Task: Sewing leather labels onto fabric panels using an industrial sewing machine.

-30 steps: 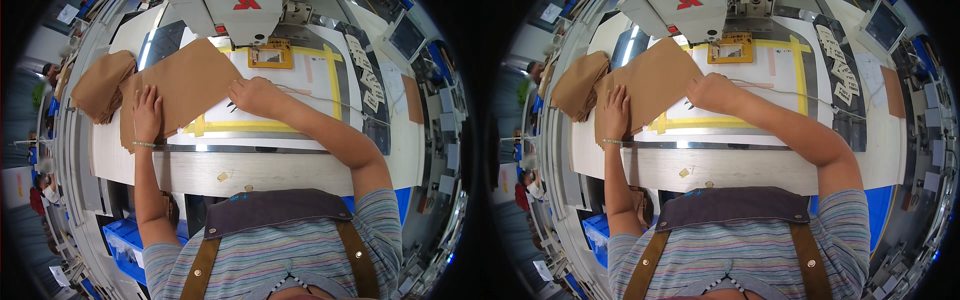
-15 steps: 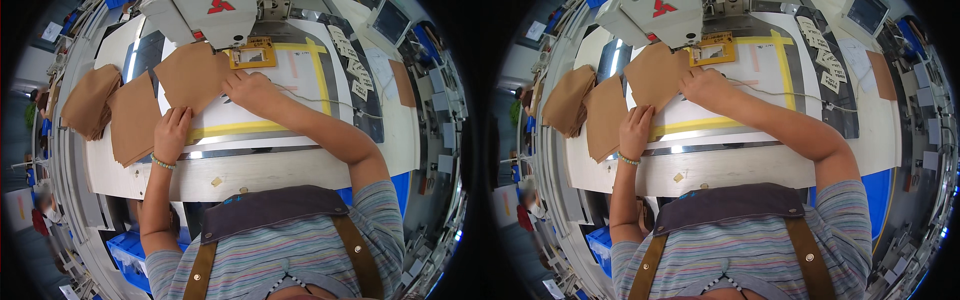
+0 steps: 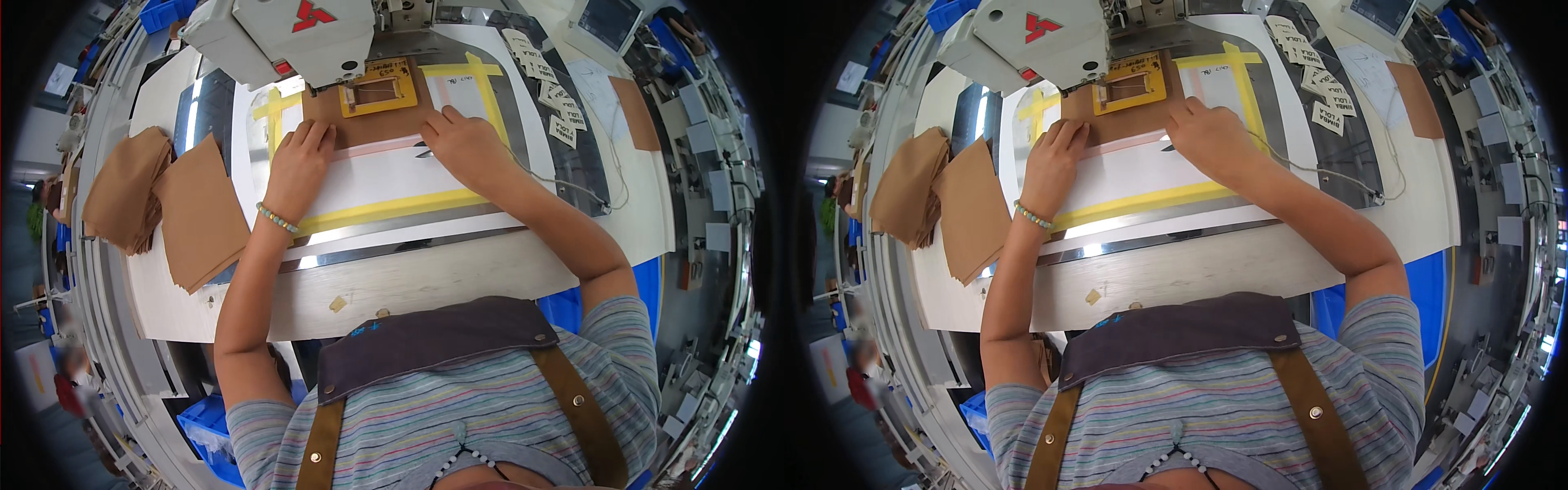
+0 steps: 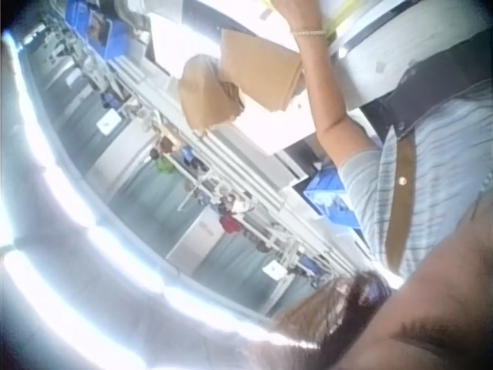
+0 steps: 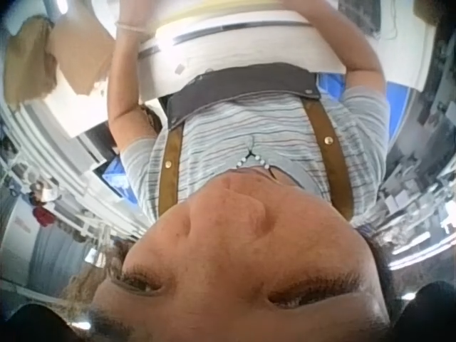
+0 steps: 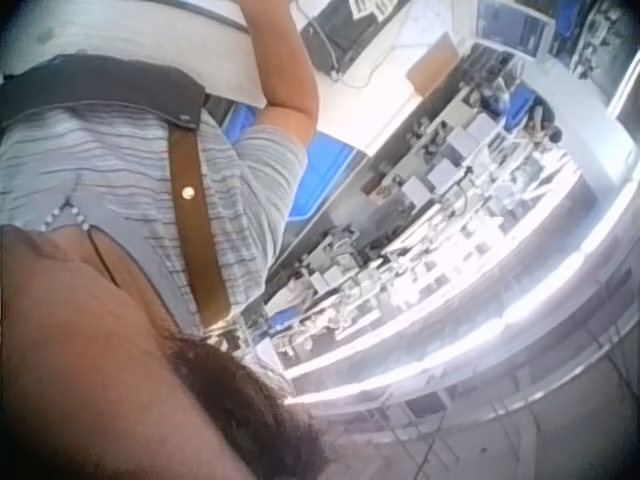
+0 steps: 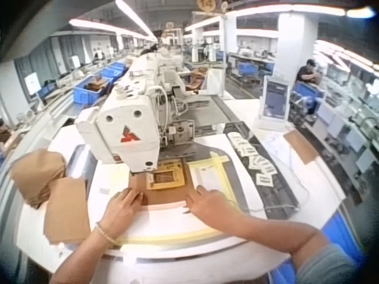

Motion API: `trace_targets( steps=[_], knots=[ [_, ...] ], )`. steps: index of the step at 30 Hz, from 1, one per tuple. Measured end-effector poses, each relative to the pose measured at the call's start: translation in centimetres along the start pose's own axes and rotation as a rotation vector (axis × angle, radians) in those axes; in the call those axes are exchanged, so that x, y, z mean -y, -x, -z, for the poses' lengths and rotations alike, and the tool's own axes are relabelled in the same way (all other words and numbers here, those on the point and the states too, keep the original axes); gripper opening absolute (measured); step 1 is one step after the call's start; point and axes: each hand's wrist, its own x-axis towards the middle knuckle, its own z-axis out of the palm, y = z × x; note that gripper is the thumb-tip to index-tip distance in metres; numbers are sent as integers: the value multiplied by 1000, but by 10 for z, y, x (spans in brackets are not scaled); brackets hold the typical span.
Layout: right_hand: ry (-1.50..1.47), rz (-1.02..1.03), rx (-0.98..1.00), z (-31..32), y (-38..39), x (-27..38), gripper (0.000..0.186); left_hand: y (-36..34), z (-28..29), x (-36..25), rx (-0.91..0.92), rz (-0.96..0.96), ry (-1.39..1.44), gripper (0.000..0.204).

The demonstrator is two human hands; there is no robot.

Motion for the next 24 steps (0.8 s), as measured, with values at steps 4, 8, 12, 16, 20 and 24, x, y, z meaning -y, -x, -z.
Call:
trace_targets(
  steps=[4,8,12,16,20,24],
  knots=[
    [-86,-128,12,10,30,-6,30,9,18,-19,12,77,85,44],
    [-154,-10,-96,-1,44,-9,43,25,21,-31,79,144,208,56],
    [-262,-56,-28,-11,49,-4,50,27,17,-34,71,143,247,55],
    [-268,-99,-65,-14,54,-2,49,26,19,-36,56,118,272,53],
    [-341,-108,-78,-16,55,-5,50,32,19,-36,-13,169,242,54],
    [-417,-96,-118,-12,50,-5,45,33,22,-40,-67,211,227,54]
  ],
)
